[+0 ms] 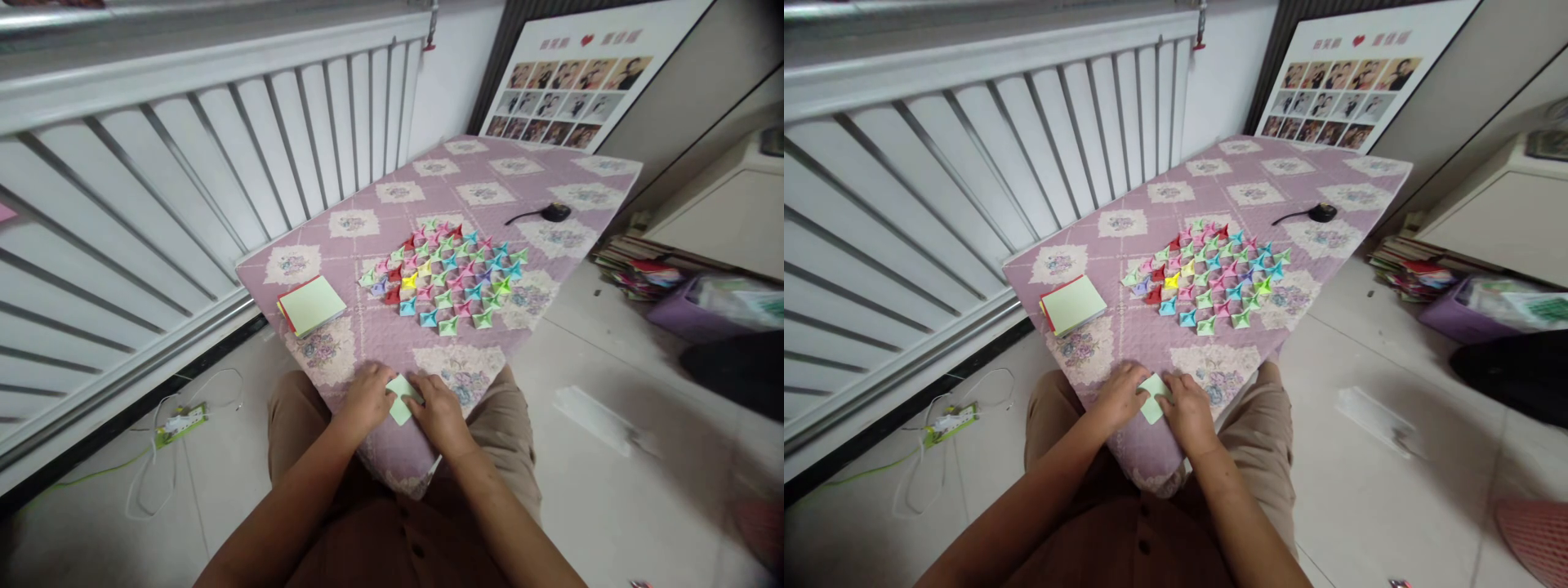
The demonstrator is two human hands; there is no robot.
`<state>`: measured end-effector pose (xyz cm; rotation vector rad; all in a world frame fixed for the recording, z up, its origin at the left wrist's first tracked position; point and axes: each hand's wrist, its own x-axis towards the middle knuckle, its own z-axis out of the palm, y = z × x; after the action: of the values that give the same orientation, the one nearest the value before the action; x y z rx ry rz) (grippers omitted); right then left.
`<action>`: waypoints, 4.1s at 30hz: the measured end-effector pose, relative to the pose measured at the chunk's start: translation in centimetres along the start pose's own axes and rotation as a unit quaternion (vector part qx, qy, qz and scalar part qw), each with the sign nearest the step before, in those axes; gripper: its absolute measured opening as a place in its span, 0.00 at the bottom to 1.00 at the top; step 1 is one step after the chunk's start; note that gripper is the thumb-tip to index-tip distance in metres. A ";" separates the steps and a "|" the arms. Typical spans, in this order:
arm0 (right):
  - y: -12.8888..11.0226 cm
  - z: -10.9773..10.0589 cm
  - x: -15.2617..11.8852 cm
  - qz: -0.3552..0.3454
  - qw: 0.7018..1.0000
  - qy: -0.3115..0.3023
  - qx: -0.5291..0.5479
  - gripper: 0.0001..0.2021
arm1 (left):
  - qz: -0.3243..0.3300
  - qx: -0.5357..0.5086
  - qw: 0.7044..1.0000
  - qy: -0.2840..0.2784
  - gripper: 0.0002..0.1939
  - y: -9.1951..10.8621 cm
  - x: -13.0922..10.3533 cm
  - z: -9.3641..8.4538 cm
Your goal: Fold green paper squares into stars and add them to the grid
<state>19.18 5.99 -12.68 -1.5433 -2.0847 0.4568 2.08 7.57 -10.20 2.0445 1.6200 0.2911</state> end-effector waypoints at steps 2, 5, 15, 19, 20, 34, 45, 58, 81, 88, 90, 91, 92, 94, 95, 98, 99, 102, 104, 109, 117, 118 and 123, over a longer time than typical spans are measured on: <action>0.0 0.1 0.0 -0.002 1.000 0.005 0.004 0.17 | -0.001 -0.001 1.000 0.012 0.13 0.0 -0.1 0.1; 0.0 0.0 0.0 -0.001 1.000 0.003 0.005 0.17 | 0.005 0.001 1.000 0.023 0.11 0.0 -0.3 0.2; -0.2 -0.2 0.1 0.005 1.000 -0.012 -0.009 0.08 | 0.039 0.010 0.999 0.026 0.10 -0.4 -0.5 0.1; -0.3 -0.4 0.3 0.014 0.999 -0.027 -0.017 0.05 | 0.067 0.002 0.998 0.016 0.11 -0.9 -0.3 -0.1; -0.3 -0.5 0.4 0.016 0.999 -0.033 -0.020 0.05 | 0.073 0.000 0.997 0.010 0.11 -1.0 -0.2 -0.1; 0.1 -1.3 1.1 0.011 0.996 -0.085 -0.005 0.02 | 0.148 0.024 0.987 -0.049 0.02 -1.6 0.9 -1.3; 0.7 -1.5 0.6 -0.056 0.994 -0.082 -0.036 0.05 | 0.123 0.057 0.989 -0.060 0.07 -1.8 -0.3 -1.3; 1.2 -1.5 0.0 -0.156 0.976 -0.059 -0.137 0.12 | 0.095 0.122 0.986 -0.063 0.12 -2.4 -1.3 -0.2; 1.3 -2.2 -0.6 -0.195 0.969 -0.092 -0.119 0.10 | 0.138 0.184 0.972 -0.057 0.12 -2.5 -2.7 -0.2; 1.1 -2.4 -0.7 -0.196 0.964 -0.113 -0.142 0.10 | 0.150 0.205 0.966 -0.056 0.13 -2.3 -2.8 -0.4; 1.1 -2.5 -0.6 -0.191 0.966 -0.113 -0.129 0.11 | 0.153 0.198 0.966 -0.062 0.14 -2.2 -2.9 -0.6; 1.1 -2.5 -0.6 -0.188 0.968 -0.113 -0.120 0.11 | 0.151 0.193 0.967 -0.066 0.15 -2.1 -3.0 -0.6; 1.1 -2.5 -0.6 -0.186 0.970 -0.113 -0.112 0.11 | 0.146 0.189 0.968 -0.072 0.16 -2.0 -3.1 -0.7; 1.1 -2.5 -0.6 -0.183 0.971 -0.112 -0.105 0.12 | 0.129 0.185 0.971 -0.083 0.18 -1.8 -3.3 -0.8; 1.1 -2.4 -0.7 -0.182 0.971 -0.113 -0.104 0.12 | 0.124 0.183 0.971 -0.088 0.19 -1.6 -3.4 -0.8; 1.5 -2.2 -1.0 -0.181 0.972 -0.108 -0.104 0.12 | 0.126 0.175 0.972 -0.096 0.19 -1.2 -3.5 -0.9; 1.7 -2.1 -1.1 -0.181 0.972 -0.105 -0.103 0.12 | 0.129 0.174 0.971 -0.098 0.19 -1.1 -3.5 -0.9; 2.4 -1.8 -1.6 -0.181 0.973 -0.096 -0.103 0.12 | 0.133 0.187 0.967 -0.106 0.19 -0.9 -3.5 -0.9; 2.7 -1.8 -1.8 -0.180 0.974 -0.086 -0.105 0.12 | 0.135 0.198 0.965 -0.109 0.19 -0.9 -3.5 -0.9; 1.5 -1.7 -2.3 -0.155 0.983 -0.016 -0.093 0.12 | 0.149 0.219 0.959 -0.103 0.19 -1.1 -3.5 -0.7; -2.2 0.9 -4.0 -0.160 0.983 0.001 -0.095 0.18 | 0.173 0.259 0.948 -0.068 0.12 -1.4 -3.7 0.0; -2.2 1.0 -4.1 -0.155 0.983 -0.002 -0.098 0.19 | 0.172 0.265 0.947 -0.060 0.13 -1.5 -3.8 0.0; -1.7 0.3 -4.6 -0.150 0.981 -0.014 -0.120 0.19 | 0.152 0.299 0.942 -0.018 0.18 -1.8 -4.7 0.0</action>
<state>18.74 1.08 -12.88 -1.3168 -2.4147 0.1208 -0.71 3.33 -10.44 2.7414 1.4827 -0.1633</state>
